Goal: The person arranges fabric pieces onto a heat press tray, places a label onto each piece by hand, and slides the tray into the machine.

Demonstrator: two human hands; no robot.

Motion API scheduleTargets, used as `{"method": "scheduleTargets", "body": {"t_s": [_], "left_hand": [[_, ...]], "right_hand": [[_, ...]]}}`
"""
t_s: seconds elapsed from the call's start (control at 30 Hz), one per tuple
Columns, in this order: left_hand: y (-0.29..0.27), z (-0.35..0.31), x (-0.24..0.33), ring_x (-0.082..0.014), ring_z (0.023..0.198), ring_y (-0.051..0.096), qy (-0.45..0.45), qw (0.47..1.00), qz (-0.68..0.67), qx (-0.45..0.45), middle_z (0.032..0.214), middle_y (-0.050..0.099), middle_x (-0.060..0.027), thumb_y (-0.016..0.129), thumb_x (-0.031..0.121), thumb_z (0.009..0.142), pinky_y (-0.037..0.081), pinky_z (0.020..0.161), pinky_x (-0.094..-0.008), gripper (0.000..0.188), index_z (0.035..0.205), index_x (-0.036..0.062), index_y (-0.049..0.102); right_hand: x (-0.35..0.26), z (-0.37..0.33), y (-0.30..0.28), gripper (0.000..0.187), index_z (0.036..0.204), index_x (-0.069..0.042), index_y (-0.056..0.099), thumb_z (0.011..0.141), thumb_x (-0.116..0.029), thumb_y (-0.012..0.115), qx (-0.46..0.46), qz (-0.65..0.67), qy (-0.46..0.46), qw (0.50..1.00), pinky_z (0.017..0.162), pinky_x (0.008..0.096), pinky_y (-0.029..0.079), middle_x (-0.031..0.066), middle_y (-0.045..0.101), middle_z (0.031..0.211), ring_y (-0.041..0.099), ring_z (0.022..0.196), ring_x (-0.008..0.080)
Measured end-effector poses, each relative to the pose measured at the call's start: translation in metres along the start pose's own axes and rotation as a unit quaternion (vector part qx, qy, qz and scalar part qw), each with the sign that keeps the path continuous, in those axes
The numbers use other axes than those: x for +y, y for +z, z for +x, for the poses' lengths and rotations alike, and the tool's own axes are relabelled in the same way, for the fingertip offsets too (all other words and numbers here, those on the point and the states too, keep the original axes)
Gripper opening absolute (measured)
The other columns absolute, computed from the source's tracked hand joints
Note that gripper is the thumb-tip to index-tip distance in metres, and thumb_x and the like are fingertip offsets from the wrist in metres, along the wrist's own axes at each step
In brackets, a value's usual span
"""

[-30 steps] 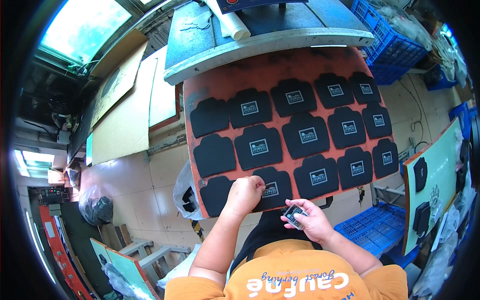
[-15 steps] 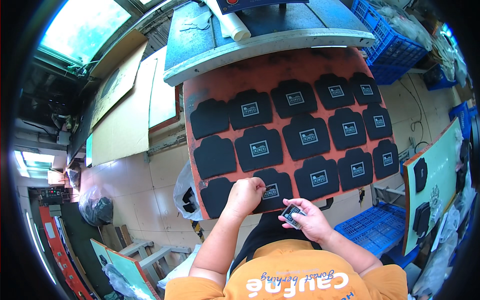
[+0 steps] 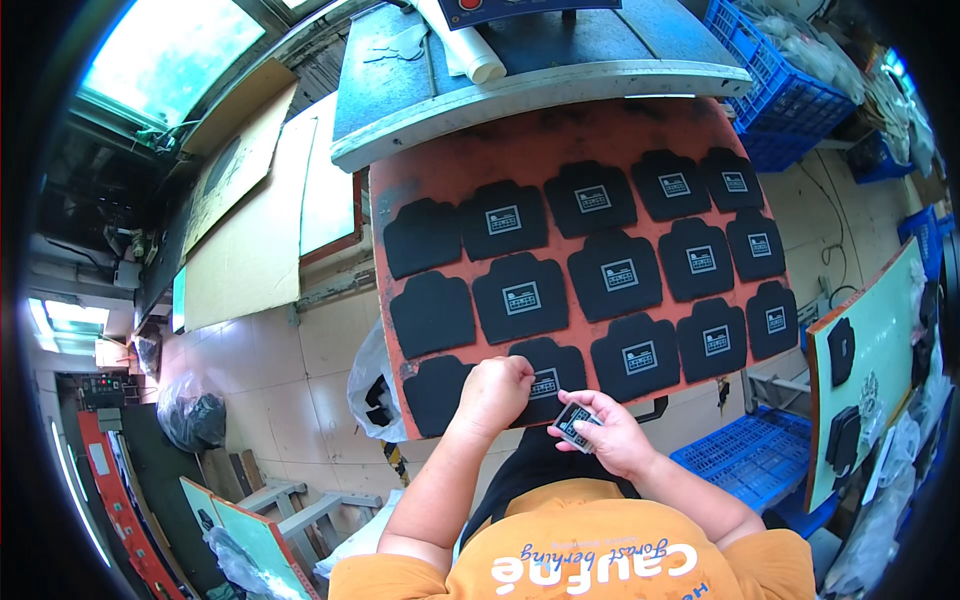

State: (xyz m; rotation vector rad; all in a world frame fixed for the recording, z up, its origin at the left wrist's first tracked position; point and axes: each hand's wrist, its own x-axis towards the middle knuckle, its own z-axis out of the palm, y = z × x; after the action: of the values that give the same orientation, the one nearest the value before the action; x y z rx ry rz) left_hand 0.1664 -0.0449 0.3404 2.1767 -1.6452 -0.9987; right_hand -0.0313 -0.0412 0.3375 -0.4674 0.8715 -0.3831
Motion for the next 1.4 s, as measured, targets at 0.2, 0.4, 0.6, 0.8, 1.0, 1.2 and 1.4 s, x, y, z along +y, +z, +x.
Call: {"method": "scheduleTargets", "body": {"t_s": [0.2, 0.4, 0.6, 0.8, 1.0, 1.2, 1.4], "left_hand": [[-0.004, -0.011, 0.005, -0.0347, 0.077, 0.063, 0.033, 0.997, 0.029, 0.066, 0.079, 0.064, -0.0165, 0.063, 0.014, 0.077, 0.051, 0.069, -0.0416, 0.012, 0.080, 0.0023, 0.064], [0.002, -0.068, -0.004, -0.0066, 0.063, 0.053, 0.033, 0.969, -0.244, -0.034, 0.072, 0.060, -0.0020, 0.069, 0.010, 0.081, 0.046, 0.057, -0.0222, 0.013, 0.085, -0.0006, 0.062], [0.022, -0.110, -0.013, -0.0053, 0.068, 0.057, -0.088, 0.873, -0.477, -0.045, 0.077, 0.061, -0.0003, 0.065, 0.003, 0.084, 0.047, 0.061, -0.0184, 0.008, 0.090, -0.0005, 0.060], [-0.014, -0.101, -0.059, -0.0050, 0.063, 0.053, -0.065, 0.922, -0.381, 0.036, 0.073, 0.058, 0.0015, 0.062, 0.000, 0.082, 0.045, 0.057, -0.0202, 0.001, 0.081, 0.0007, 0.062], [-0.075, -0.059, -0.097, -0.0089, 0.058, 0.056, -0.128, 0.973, -0.193, -0.016, 0.062, 0.060, -0.0034, 0.065, 0.006, 0.077, 0.047, 0.055, -0.0246, 0.005, 0.080, 0.0016, 0.067], [-0.083, -0.038, -0.100, -0.0315, 0.068, 0.063, -0.027, 0.998, -0.030, -0.041, 0.072, 0.064, -0.0174, 0.062, 0.013, 0.071, 0.051, 0.066, -0.0374, 0.015, 0.081, 0.0048, 0.070], [-0.079, -0.030, -0.108, -0.0302, 0.068, 0.063, -0.004, 0.999, 0.030, -0.034, 0.071, 0.064, -0.0148, 0.066, 0.015, 0.070, 0.050, 0.065, -0.0360, 0.014, 0.080, 0.0056, 0.070]], "right_hand": [[0.002, -0.004, 0.000, 0.033, 0.123, 0.000, 0.044, 0.091, 0.006, 0.044, 0.006, 0.008, 0.002, 1.000, 0.080, 0.0334, 0.056, 0.0135, 0.046, 0.127, 0.060, 0.102, 0.0272], [0.020, -0.016, 0.002, 0.020, 0.110, 0.000, 0.047, 0.090, 0.001, 0.051, 0.010, 0.014, 0.041, 0.999, 0.077, 0.0354, 0.057, 0.0162, 0.059, 0.108, 0.064, 0.096, 0.0265], [0.043, -0.013, 0.013, 0.007, 0.096, -0.001, 0.051, 0.090, -0.001, 0.054, -0.026, 0.023, 0.040, 0.999, 0.072, 0.0316, 0.057, 0.0140, 0.064, 0.096, 0.065, 0.089, 0.0209], [0.046, -0.009, 0.033, 0.009, 0.099, -0.001, 0.050, 0.091, -0.004, 0.054, -0.067, -0.018, 0.112, 0.991, 0.076, 0.0343, 0.056, 0.0165, 0.063, 0.099, 0.064, 0.093, 0.0239], [0.055, 0.001, 0.053, 0.018, 0.111, 0.001, 0.048, 0.093, -0.003, 0.049, -0.086, -0.042, 0.143, 0.985, 0.079, 0.0353, 0.055, 0.0181, 0.056, 0.114, 0.062, 0.099, 0.0262], [0.054, 0.014, 0.081, 0.027, 0.118, 0.002, 0.048, 0.091, 0.003, 0.048, -0.055, -0.014, 0.090, 0.994, 0.078, 0.0287, 0.055, 0.0128, 0.049, 0.125, 0.061, 0.100, 0.0228], [0.060, 0.023, 0.088, 0.031, 0.122, 0.002, 0.046, 0.091, 0.003, 0.048, -0.014, -0.003, 0.075, 0.997, 0.077, 0.0292, 0.056, 0.0137, 0.043, 0.130, 0.060, 0.102, 0.0255]]}}
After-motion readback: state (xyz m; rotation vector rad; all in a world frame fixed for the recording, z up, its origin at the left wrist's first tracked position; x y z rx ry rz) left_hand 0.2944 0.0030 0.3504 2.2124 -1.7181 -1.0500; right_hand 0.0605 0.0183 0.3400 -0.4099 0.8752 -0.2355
